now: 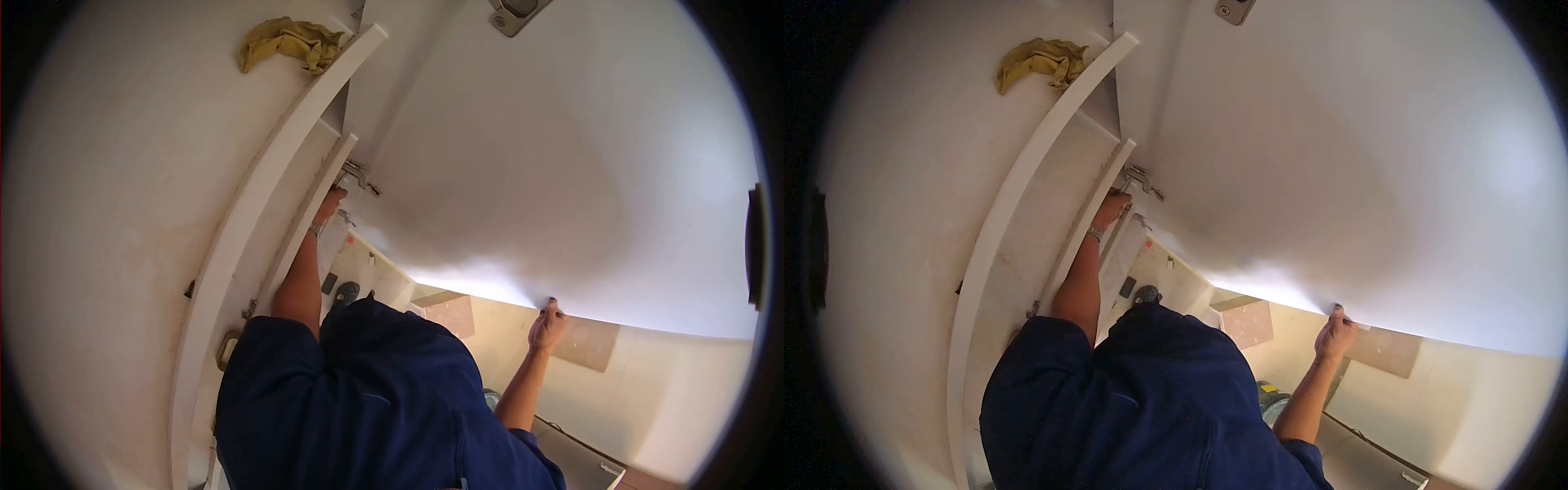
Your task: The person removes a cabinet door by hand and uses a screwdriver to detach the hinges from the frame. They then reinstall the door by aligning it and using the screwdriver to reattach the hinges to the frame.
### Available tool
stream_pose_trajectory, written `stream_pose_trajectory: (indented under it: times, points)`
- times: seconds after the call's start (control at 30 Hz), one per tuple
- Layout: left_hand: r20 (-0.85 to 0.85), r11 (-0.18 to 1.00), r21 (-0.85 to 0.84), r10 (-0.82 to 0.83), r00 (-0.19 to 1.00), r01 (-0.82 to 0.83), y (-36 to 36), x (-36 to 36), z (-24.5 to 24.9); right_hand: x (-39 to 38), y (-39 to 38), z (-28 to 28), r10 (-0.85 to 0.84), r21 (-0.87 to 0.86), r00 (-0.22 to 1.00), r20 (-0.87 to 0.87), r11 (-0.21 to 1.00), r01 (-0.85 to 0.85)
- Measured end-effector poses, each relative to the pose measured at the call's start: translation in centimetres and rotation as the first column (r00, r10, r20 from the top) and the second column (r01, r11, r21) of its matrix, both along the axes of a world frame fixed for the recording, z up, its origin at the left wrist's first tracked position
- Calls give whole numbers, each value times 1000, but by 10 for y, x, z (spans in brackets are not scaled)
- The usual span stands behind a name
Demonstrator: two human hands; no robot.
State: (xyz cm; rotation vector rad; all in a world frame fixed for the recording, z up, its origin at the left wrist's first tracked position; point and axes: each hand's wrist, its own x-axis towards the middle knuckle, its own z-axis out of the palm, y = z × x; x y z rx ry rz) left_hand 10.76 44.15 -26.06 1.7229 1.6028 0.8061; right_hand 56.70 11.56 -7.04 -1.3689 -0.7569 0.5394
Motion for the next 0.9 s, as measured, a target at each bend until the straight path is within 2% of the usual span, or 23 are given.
stream_pose_trajectory:
  times: [0.13, 0.3, 0.43, 0.53, 0.63, 0.73, 0.9]
  points:
    - [8, 999, 1, 53, 999, -53, -3, 2, 3, 0, 1, -2, -9, 1, 1000, 22, 1000, 9]
    - [-69, 963, 187, 208, 976, -192, -20, 15, 9, 5, 5, 2, 27, -11, 1000, 7, 1000, -27]
    - [-224, 952, 236, 249, 942, -195, -28, 22, 49, -4, 10, 7, -16, 17, 1000, 25, 1000, 16]
    - [-242, 953, 259, 221, 945, -157, -21, 21, 33, 2, 7, 0, -24, 22, 999, 31, 999, 23]
    - [-141, 991, -50, 120, 983, -128, -14, 14, 32, -10, 14, 8, -54, 28, 997, 58, 998, 53]
    - [-90, 993, -73, 82, 993, -89, 1, 7, -14, -12, 14, 5, -107, 53, 992, 63, 993, 104]
    - [-134, 992, -95, 74, 988, -87, -5, 7, 21, 3, 10, -4, -42, 22, 996, 74, 999, 41]
